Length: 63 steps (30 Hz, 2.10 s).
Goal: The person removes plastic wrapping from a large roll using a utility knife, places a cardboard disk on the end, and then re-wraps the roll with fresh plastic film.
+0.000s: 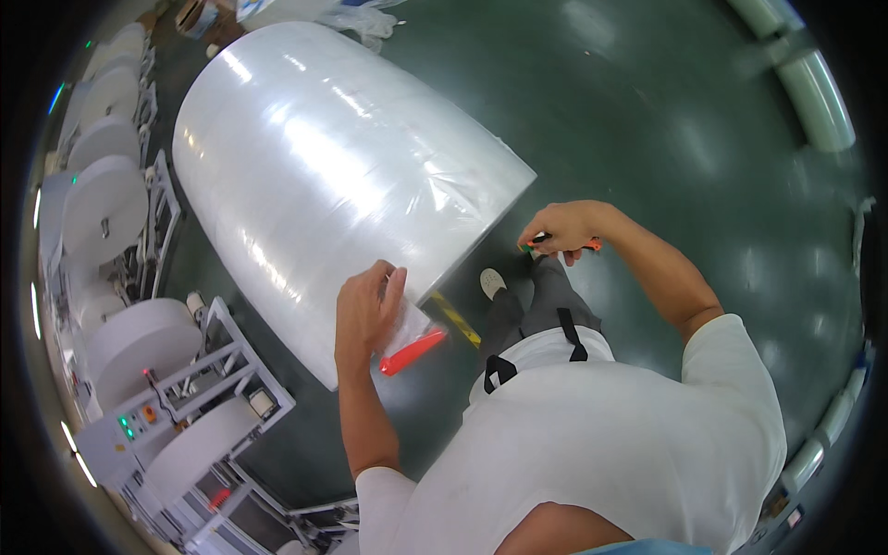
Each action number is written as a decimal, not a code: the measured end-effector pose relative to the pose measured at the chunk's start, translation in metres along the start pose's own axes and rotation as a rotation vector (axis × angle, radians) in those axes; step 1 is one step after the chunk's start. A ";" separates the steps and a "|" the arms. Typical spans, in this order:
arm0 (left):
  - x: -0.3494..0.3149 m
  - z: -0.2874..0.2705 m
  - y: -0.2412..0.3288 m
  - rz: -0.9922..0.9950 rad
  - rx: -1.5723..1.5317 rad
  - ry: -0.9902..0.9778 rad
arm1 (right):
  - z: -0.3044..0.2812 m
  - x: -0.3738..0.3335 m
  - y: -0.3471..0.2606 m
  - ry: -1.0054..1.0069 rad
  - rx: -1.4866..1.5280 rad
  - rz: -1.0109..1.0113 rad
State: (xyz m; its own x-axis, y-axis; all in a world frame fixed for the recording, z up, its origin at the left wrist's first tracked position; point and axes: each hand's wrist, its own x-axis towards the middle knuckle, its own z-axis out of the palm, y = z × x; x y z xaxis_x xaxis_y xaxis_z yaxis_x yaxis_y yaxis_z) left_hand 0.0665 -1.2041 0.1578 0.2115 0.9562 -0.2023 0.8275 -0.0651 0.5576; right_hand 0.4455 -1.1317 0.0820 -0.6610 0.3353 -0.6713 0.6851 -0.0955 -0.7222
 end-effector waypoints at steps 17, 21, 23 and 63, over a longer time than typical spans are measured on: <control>0.119 0.113 0.027 0.368 0.450 -0.298 | 0.223 0.144 0.091 1.301 0.104 -0.596; 0.100 0.051 0.014 0.443 0.494 -0.218 | 0.310 0.183 0.190 0.687 -0.037 -0.176; 0.081 -0.008 -0.024 0.311 0.462 -0.096 | 0.310 0.181 0.210 0.792 -0.061 -0.186; 0.099 0.020 0.089 -0.885 0.496 1.478 | -0.291 0.116 -0.078 0.177 -0.626 -0.569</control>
State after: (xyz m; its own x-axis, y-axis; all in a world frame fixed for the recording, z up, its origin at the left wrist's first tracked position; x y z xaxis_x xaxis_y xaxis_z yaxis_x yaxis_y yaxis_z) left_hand 0.1713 -1.1211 0.1718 -0.7000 0.1689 0.6939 0.5469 0.7516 0.3688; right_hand 0.4047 -0.8131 0.1087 -0.9330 0.3214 -0.1621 0.3415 0.6480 -0.6808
